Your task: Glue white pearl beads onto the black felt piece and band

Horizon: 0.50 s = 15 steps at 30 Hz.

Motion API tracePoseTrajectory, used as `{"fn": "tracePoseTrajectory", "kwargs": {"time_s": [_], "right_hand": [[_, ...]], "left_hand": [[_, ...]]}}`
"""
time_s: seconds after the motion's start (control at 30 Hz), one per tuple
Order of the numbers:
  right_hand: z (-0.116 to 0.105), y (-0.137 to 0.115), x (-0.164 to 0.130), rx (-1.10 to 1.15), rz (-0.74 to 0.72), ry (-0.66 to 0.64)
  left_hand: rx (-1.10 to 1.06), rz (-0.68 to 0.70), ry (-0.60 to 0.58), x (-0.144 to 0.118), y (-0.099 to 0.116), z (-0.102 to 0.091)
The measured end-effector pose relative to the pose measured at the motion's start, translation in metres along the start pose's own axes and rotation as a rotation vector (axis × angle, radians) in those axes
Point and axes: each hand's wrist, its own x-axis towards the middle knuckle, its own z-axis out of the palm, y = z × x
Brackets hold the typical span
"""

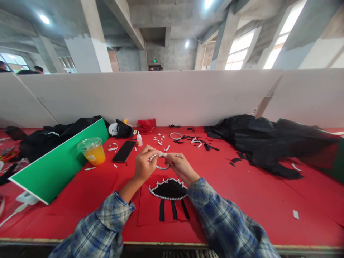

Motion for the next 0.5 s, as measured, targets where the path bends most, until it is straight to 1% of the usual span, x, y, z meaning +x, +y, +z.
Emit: {"fn": "tracePoseTrajectory", "kwargs": {"time_s": [0.07,0.1,0.17,0.27,0.3,0.33,0.37,0.5], "right_hand": [[0.0034,0.0009,0.0008,0.001,-0.01,0.018],[0.0049,0.0012,0.0011,0.0,-0.015,0.028],[0.0068,0.0015,0.0017,-0.007,-0.016,0.05],[0.0071,0.0009,0.0016,-0.026,-0.005,0.079],[0.0068,0.0004,0.0013,-0.032,-0.001,0.085],[0.0065,-0.0002,0.0008,-0.038,0.001,0.089],[0.0062,-0.0011,0.0001,-0.041,0.004,0.091],[0.0051,-0.0042,-0.0019,-0.142,-0.014,0.104]], "left_hand": [[0.108,0.08,0.033,0.0001,0.0013,-0.0016],[0.125,0.085,0.042,0.0,0.0013,-0.0016],[0.09,0.015,0.047,-0.0005,0.0003,0.0003],[-0.014,-0.145,0.043,-0.0023,-0.0025,0.0053],[-0.03,-0.165,0.041,-0.0032,-0.0031,0.0067],[-0.026,-0.15,0.04,-0.0043,-0.0036,0.0076],[-0.001,-0.101,0.041,-0.0055,-0.0037,0.0079],[0.194,0.178,0.038,-0.0098,-0.0027,0.0053]]}}
